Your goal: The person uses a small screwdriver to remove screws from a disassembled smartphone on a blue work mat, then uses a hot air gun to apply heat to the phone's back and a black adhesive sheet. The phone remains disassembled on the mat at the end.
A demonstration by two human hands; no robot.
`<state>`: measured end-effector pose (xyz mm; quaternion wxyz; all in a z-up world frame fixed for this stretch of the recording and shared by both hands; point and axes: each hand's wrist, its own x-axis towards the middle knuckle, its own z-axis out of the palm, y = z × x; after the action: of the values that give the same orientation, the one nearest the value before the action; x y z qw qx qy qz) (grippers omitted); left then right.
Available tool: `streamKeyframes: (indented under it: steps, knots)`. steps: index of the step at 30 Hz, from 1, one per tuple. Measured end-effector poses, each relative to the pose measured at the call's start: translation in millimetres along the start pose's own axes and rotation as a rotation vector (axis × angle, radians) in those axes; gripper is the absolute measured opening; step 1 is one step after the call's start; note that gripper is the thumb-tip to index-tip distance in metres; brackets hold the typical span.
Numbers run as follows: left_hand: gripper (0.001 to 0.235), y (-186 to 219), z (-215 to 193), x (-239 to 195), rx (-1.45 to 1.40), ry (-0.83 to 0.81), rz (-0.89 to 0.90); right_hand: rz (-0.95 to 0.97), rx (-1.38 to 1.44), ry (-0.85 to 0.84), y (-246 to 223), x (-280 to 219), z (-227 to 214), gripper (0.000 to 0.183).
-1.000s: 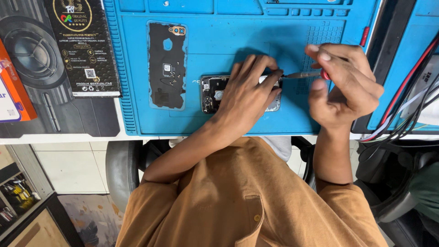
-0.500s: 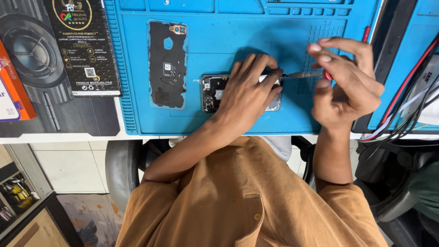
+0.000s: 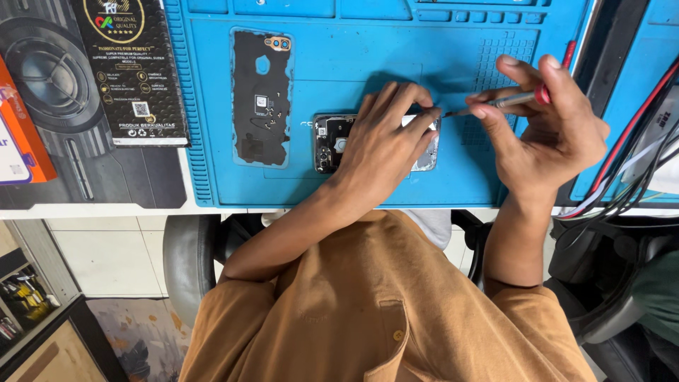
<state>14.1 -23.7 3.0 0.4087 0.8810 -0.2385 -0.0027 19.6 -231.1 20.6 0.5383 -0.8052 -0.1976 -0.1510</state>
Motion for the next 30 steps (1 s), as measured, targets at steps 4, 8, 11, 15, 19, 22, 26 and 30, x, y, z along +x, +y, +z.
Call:
streamKeyframes:
  steps: [4,8,11,15,19,22,26,30]
  knots:
    - [0.028,0,0,0,0.0,-0.011,-0.003,0.024,-0.029,0.002,1,-3,4,0.065]
    - [0.028,0,1,-1,0.012,-0.006,0.001,0.005,-0.092,0.013,0,-4,8,0.065]
    - [0.027,0,2,0,0.013,0.014,0.007,-0.007,-0.082,0.005,-3,-2,9,0.063]
    - [0.024,0,1,0,-0.017,0.009,-0.011,0.004,-0.115,0.038,-9,-3,14,0.058]
    - [0.023,1,0,0,-0.048,0.025,-0.005,0.026,-0.177,0.074,-12,-5,17,0.057]
    - [0.021,2,0,1,-0.081,0.022,-0.014,0.077,-0.241,0.131,-10,-5,18,0.06]
    - [0.015,2,-1,2,-0.112,0.029,-0.028,0.361,0.014,0.212,-5,-5,16,0.055]
    - [0.013,0,0,4,-0.127,0.024,-0.031,0.651,0.249,0.34,5,-6,11,0.049]
